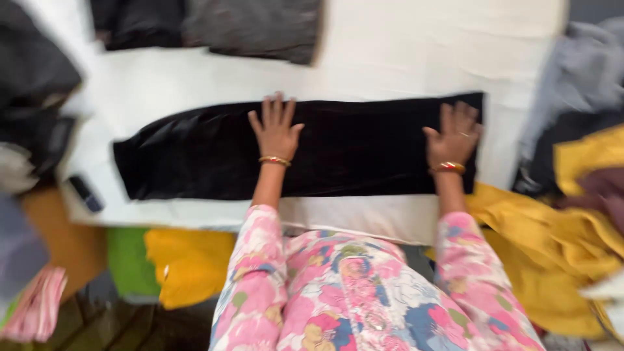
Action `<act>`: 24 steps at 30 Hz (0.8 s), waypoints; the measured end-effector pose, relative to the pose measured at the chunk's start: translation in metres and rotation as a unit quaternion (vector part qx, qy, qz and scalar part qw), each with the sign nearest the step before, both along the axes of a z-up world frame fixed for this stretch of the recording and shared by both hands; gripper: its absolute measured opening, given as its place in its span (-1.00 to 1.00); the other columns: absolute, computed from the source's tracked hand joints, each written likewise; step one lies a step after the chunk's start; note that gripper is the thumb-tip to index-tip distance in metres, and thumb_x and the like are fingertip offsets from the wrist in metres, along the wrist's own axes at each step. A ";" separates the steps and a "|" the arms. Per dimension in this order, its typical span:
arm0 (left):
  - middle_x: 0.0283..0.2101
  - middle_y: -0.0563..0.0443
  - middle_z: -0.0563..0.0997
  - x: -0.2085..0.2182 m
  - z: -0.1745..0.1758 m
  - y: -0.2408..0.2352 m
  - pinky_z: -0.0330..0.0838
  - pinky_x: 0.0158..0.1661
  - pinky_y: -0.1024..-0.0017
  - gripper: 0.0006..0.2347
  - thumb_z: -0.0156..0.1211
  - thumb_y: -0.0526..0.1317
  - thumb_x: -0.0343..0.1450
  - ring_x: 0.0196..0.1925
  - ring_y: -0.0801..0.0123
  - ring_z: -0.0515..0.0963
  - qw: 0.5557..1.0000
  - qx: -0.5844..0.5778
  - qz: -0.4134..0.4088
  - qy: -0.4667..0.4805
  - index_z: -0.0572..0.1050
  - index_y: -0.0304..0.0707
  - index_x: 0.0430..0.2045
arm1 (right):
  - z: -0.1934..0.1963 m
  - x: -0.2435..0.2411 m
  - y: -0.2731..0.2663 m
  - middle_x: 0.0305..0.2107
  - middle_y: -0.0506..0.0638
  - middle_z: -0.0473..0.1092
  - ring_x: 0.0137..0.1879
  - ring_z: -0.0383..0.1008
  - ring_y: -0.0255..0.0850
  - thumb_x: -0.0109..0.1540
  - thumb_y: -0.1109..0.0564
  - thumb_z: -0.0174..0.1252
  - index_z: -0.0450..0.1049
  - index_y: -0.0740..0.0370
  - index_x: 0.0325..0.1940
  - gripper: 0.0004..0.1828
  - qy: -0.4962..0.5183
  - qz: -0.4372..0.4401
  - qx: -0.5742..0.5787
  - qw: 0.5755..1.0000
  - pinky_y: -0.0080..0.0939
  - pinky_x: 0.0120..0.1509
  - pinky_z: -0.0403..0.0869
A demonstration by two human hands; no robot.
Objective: The person folds several pieces of black velvet fabric on a white-covered table. They smooth out each piece, fold it into a neat rectangle, and place it in a stack. The process is repeated for multiple items.
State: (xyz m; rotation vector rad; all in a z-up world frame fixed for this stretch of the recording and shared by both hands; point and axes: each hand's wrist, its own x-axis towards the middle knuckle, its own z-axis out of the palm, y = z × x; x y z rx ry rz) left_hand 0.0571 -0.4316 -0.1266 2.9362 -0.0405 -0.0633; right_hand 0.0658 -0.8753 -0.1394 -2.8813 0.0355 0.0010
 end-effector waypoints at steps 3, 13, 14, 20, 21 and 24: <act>0.58 -0.02 0.03 -0.026 0.007 0.019 -0.29 0.40 -0.40 -0.39 0.04 0.15 0.51 0.61 0.03 -0.07 0.999 -0.008 -0.015 -0.044 0.11 0.12 0.49 | -0.005 -0.004 -0.003 0.57 0.21 -0.04 0.65 -0.22 0.27 0.41 -0.46 -0.13 0.18 0.09 0.62 -0.15 0.013 0.011 0.010 1.000 0.52 0.56 -0.23; 0.56 0.02 0.04 -0.118 0.005 0.162 -0.28 0.38 -0.39 -0.38 0.07 0.19 0.47 0.60 0.08 -0.05 0.990 -0.022 0.132 -0.042 0.13 0.18 0.47 | 0.006 -0.009 0.064 0.61 0.24 -0.16 0.68 -0.32 0.24 0.38 -0.19 0.12 0.11 0.13 0.64 -0.19 0.042 -0.077 -0.002 0.996 0.56 0.54 -0.32; 0.56 -0.01 0.04 -0.134 0.001 0.183 -0.27 0.38 -0.38 -0.37 0.07 0.17 0.47 0.60 0.07 -0.05 0.986 0.006 0.162 -0.036 0.14 0.14 0.47 | 0.009 -0.016 0.086 0.61 0.25 -0.13 0.69 -0.30 0.24 0.37 -0.17 0.18 0.14 0.14 0.65 -0.18 0.016 -0.048 0.004 0.999 0.55 0.56 -0.29; 0.54 -0.03 0.12 -0.201 -0.002 0.283 -0.22 0.41 -0.24 -0.42 0.11 0.10 0.50 0.57 0.03 0.04 0.960 0.003 0.270 -0.075 0.19 0.08 0.46 | 0.048 -0.067 0.266 0.44 0.18 0.18 0.60 0.01 0.21 0.18 0.03 0.37 0.34 0.11 0.43 -0.26 -0.033 0.139 0.068 0.987 0.39 0.57 -0.04; 0.51 -0.06 0.20 -0.207 -0.005 0.294 -0.15 0.42 -0.21 -0.44 0.15 0.08 0.51 0.55 0.03 0.12 0.943 -0.002 0.306 -0.130 0.23 0.04 0.44 | 0.055 -0.075 0.295 0.37 0.15 0.26 0.55 0.12 0.19 0.13 0.07 0.39 0.37 0.11 0.36 -0.29 -0.040 0.201 0.094 0.974 0.35 0.55 0.02; 0.35 -0.37 0.29 -0.204 -0.001 0.324 0.10 0.35 -0.09 -0.41 0.40 -0.12 0.46 0.42 -0.13 0.22 0.856 -0.114 0.428 -0.265 0.26 -0.20 0.37 | 0.066 -0.100 0.353 0.29 0.09 0.31 0.45 0.23 0.11 0.13 0.07 0.37 0.41 0.09 0.28 -0.37 -0.045 0.280 0.153 0.947 0.27 0.51 0.11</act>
